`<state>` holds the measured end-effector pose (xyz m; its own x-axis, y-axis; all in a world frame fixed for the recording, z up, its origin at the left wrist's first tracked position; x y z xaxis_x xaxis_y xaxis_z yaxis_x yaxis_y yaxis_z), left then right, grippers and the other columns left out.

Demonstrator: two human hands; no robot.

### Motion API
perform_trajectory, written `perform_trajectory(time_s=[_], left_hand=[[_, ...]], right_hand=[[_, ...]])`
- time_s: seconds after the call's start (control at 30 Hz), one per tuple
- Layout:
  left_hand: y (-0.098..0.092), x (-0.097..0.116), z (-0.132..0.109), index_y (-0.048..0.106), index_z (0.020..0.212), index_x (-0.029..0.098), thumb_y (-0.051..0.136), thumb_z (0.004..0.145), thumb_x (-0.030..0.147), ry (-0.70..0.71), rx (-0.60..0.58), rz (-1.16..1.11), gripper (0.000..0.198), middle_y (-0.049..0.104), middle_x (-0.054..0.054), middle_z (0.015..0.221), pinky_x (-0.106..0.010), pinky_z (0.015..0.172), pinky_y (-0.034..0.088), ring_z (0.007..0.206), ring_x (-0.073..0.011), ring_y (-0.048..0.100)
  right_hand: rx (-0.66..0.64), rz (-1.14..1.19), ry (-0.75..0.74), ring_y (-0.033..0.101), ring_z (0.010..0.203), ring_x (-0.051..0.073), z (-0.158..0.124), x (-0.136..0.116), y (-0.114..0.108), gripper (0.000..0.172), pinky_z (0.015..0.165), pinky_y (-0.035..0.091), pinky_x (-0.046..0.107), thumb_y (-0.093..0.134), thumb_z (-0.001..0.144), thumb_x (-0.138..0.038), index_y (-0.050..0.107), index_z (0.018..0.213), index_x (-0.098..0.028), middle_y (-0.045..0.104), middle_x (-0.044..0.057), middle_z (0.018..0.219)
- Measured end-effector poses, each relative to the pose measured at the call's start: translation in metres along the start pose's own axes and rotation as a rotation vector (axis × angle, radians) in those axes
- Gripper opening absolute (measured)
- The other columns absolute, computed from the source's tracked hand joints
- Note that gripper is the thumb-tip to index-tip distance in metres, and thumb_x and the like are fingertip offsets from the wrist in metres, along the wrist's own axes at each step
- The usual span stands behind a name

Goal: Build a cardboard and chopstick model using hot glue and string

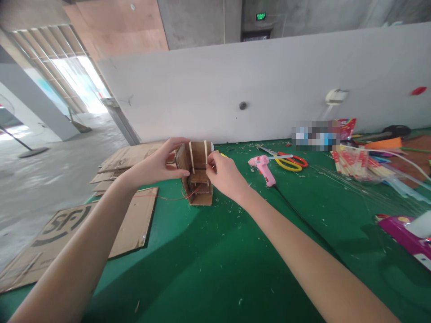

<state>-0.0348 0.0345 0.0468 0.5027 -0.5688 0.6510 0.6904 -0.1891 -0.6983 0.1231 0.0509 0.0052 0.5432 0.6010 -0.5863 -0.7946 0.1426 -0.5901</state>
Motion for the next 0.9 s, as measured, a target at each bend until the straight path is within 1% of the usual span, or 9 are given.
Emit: perform_trajectory(time_s=[0.07, 0.2, 0.4, 0.5, 0.6, 0.7, 0.77, 0.83, 0.9], left_hand=[[0.0, -0.001, 0.0, 0.037, 0.136, 0.029, 0.068, 0.079, 0.036, -0.003, 0.005, -0.005, 0.066, 0.044, -0.009, 0.141, -0.029, 0.082, 0.058, 0.121, -0.0266, 0.051], [-0.001, -0.005, 0.0, 0.035, 0.138, 0.031, 0.069, 0.078, 0.037, -0.008, 0.012, 0.001, 0.07, 0.041, -0.009, 0.145, -0.033, 0.088, 0.057, 0.126, -0.0289, 0.048], [-0.002, -0.002, -0.001, 0.018, 0.15, 0.032, 0.071, 0.078, 0.036, -0.004, 0.033, 0.02, 0.09, 0.032, -0.013, 0.153, -0.033, 0.09, 0.057, 0.128, -0.0299, 0.048], [-0.002, 0.0, -0.001, 0.012, 0.152, 0.031, 0.072, 0.077, 0.035, 0.001, 0.037, -0.005, 0.097, 0.041, -0.015, 0.147, -0.034, 0.089, 0.057, 0.122, -0.0281, 0.053], [-0.002, 0.0, -0.001, 0.012, 0.152, 0.032, 0.073, 0.075, 0.037, 0.003, 0.05, -0.04, 0.099, 0.046, -0.014, 0.141, -0.034, 0.086, 0.058, 0.116, -0.0271, 0.057], [-0.004, 0.0, -0.002, 0.014, 0.151, 0.033, 0.075, 0.074, 0.039, 0.005, 0.077, -0.076, 0.099, 0.043, -0.015, 0.143, -0.033, 0.082, 0.059, 0.121, -0.0293, 0.053], [-0.008, 0.002, -0.002, 0.016, 0.151, 0.032, 0.076, 0.074, 0.039, 0.016, 0.116, -0.09, 0.098, 0.042, -0.015, 0.143, -0.032, 0.082, 0.06, 0.126, -0.0307, 0.049], [-0.017, 0.002, 0.0, 0.019, 0.15, 0.032, 0.076, 0.073, 0.039, 0.028, 0.175, -0.08, 0.095, 0.041, -0.014, 0.143, -0.032, 0.082, 0.06, 0.128, -0.0312, 0.047], [-0.029, 0.001, 0.01, 0.024, 0.147, 0.032, 0.076, 0.073, 0.038, 0.042, 0.225, -0.035, 0.091, 0.04, -0.013, 0.144, -0.033, 0.082, 0.059, 0.127, -0.0316, 0.047]], right_hand=[[-0.004, 0.002, 0.0, 0.064, 0.073, 0.017, 0.0, -0.001, 0.0, 0.005, 0.069, 0.051, 0.033, 0.052, 0.085, -0.017, 0.053, 0.089, -0.02, 0.068, 0.004, 0.084], [0.01, 0.016, 0.01, 0.064, 0.073, 0.017, 0.0, -0.002, -0.001, 0.009, 0.069, 0.051, 0.033, 0.052, 0.084, -0.016, 0.051, 0.092, -0.02, 0.068, 0.005, 0.087], [0.032, 0.021, 0.024, 0.063, 0.071, 0.016, -0.001, -0.004, -0.005, 0.017, 0.068, 0.051, 0.033, 0.054, 0.084, -0.021, 0.046, 0.099, -0.02, 0.064, 0.005, 0.091], [0.069, -0.001, 0.006, 0.061, 0.068, 0.014, -0.002, -0.007, -0.01, 0.023, 0.068, 0.051, 0.034, 0.054, 0.085, -0.025, 0.044, 0.105, -0.019, 0.058, 0.007, 0.099], [0.123, -0.026, -0.027, 0.057, 0.065, 0.012, -0.004, -0.01, -0.016, 0.031, 0.068, 0.051, 0.035, 0.053, 0.087, -0.026, 0.04, 0.114, -0.02, 0.052, 0.007, 0.104], [0.193, -0.032, -0.07, 0.057, 0.067, 0.012, -0.004, -0.016, -0.027, 0.035, 0.071, 0.052, 0.035, 0.053, 0.087, -0.024, 0.038, 0.118, -0.02, 0.049, 0.006, 0.104], [0.242, -0.023, -0.063, 0.057, 0.07, 0.013, -0.003, -0.019, -0.039, 0.036, 0.07, 0.052, 0.035, 0.053, 0.087, -0.025, 0.038, 0.12, -0.021, 0.049, 0.007, 0.105], [0.292, -0.012, -0.043, 0.058, 0.072, 0.014, -0.001, -0.021, -0.054, 0.037, 0.067, 0.052, 0.034, 0.053, 0.087, -0.027, 0.038, 0.121, -0.021, 0.049, 0.007, 0.105], [0.344, 0.004, -0.036, 0.057, 0.072, 0.014, 0.0, -0.022, -0.069, 0.037, 0.065, 0.051, 0.034, 0.053, 0.087, -0.028, 0.039, 0.122, -0.023, 0.05, 0.007, 0.105]])
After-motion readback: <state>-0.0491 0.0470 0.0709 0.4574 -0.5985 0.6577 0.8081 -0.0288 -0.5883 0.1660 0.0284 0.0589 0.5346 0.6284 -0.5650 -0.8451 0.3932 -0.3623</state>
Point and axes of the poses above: each hand's wrist, its own z-axis towards the middle knuckle, its own y-axis out of the palm, x = y × z, the point moved 7 cm from there along z, towards the middle knuckle
